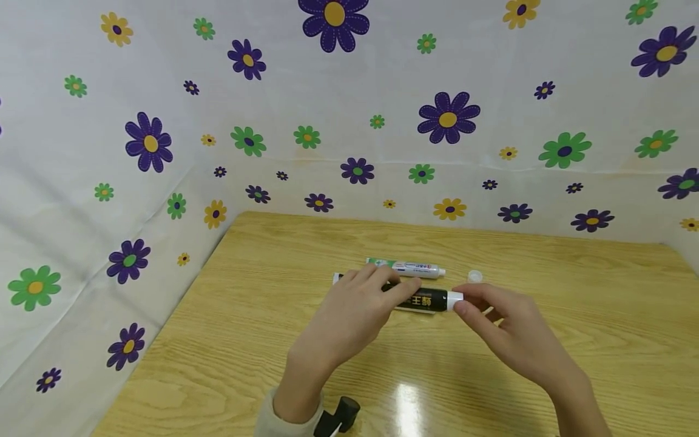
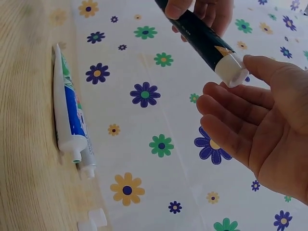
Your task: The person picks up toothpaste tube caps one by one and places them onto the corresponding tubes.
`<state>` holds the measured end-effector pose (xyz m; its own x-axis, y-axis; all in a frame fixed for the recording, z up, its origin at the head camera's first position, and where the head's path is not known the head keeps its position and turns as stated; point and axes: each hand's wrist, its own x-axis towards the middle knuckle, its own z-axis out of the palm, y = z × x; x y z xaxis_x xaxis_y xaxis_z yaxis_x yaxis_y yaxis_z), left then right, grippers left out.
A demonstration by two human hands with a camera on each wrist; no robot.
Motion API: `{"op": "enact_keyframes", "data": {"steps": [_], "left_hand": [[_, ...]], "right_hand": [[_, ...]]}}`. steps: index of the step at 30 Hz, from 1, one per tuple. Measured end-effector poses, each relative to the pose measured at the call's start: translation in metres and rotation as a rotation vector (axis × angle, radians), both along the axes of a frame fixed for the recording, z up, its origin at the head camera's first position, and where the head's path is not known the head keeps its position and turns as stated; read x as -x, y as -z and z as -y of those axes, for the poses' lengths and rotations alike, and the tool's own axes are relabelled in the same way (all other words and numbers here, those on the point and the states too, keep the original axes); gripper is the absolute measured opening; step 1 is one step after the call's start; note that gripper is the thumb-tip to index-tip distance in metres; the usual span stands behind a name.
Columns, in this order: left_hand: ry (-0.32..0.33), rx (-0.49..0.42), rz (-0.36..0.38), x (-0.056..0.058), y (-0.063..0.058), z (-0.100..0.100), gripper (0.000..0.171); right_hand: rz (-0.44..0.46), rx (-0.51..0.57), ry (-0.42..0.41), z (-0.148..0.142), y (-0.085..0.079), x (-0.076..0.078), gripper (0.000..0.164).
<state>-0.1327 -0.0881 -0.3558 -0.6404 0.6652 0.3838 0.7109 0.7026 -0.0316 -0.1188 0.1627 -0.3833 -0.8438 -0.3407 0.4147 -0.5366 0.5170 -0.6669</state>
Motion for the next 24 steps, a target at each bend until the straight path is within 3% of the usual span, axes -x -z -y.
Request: {"op": "enact_keyframes", "data": {"steps": [6, 10, 18, 24], "left_hand": [[-0.013, -0.001, 0.000, 0.000, 0.000, 0.000, 0.039], [-0.001, -0.009, 0.015, 0.001, 0.000, 0.001, 0.038], [0.046, -0.119, 0.064, 0.004, 0.003, 0.006, 0.040], [-0.026, -0.136, 0.078, 0.007, 0.003, 0.013, 0.036]], "right_hand": [[-0.019, 0.016, -0.039, 0.001, 0.001, 0.001, 0.041], [-0.058, 0.033, -0.055, 0.003, 0.003, 0.002, 0.039], [-0.234, 0.155, -0.058, 0.011, 0.008, 0.003, 0.047], [-0.291, 0.243, -0.044, 0.012, 0.009, 0.002, 0.042]]}}
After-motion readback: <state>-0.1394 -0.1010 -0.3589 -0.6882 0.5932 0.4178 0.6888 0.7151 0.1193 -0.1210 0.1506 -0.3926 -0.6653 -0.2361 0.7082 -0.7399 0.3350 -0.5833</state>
